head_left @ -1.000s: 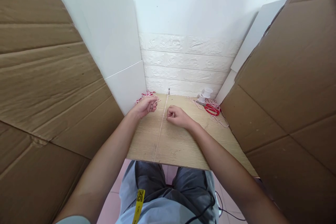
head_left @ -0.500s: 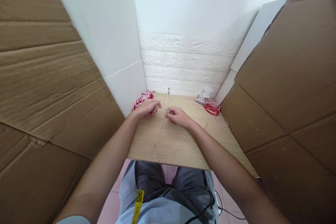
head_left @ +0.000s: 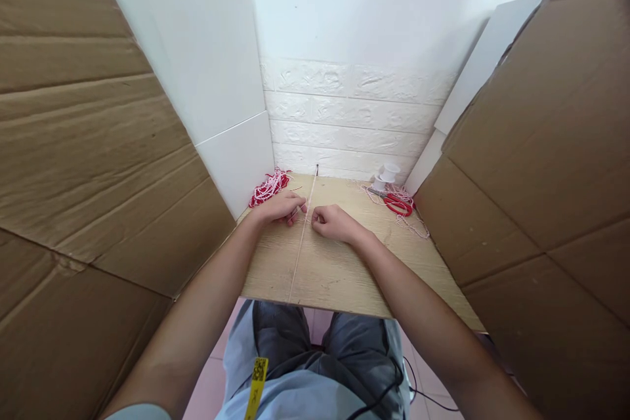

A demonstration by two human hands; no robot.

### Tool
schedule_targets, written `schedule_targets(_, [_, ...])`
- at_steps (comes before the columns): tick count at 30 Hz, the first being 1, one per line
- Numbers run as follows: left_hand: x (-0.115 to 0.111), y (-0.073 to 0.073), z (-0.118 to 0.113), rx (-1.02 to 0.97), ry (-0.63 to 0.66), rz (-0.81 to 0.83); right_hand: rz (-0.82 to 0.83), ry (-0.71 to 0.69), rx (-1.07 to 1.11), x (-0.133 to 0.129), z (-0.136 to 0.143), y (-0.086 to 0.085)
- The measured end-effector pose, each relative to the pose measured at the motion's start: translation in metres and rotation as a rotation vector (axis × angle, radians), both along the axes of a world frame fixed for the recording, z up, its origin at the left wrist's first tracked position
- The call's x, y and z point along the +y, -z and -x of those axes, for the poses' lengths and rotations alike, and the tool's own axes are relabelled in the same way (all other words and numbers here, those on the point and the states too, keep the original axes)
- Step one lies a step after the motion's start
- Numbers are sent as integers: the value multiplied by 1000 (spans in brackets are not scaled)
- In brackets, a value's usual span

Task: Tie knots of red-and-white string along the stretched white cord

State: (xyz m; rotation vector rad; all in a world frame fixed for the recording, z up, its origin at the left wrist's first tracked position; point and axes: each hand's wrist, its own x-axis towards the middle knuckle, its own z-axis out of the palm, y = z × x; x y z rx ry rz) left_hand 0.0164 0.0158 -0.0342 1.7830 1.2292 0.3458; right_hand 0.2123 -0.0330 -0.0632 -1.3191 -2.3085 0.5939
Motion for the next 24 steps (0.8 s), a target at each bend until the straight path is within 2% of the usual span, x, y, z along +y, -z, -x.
schedule_targets(6, [-3,-3,-1,-29,8,-14,22,-3,-67,2,-4,2])
schedule_targets(13, [-1,1,1,-38,86,-101,-1,-11,-99,2,-5,4])
schedule_targets(24, [0,4,1,41,94,-145,30,-29,-141,1,-7,0])
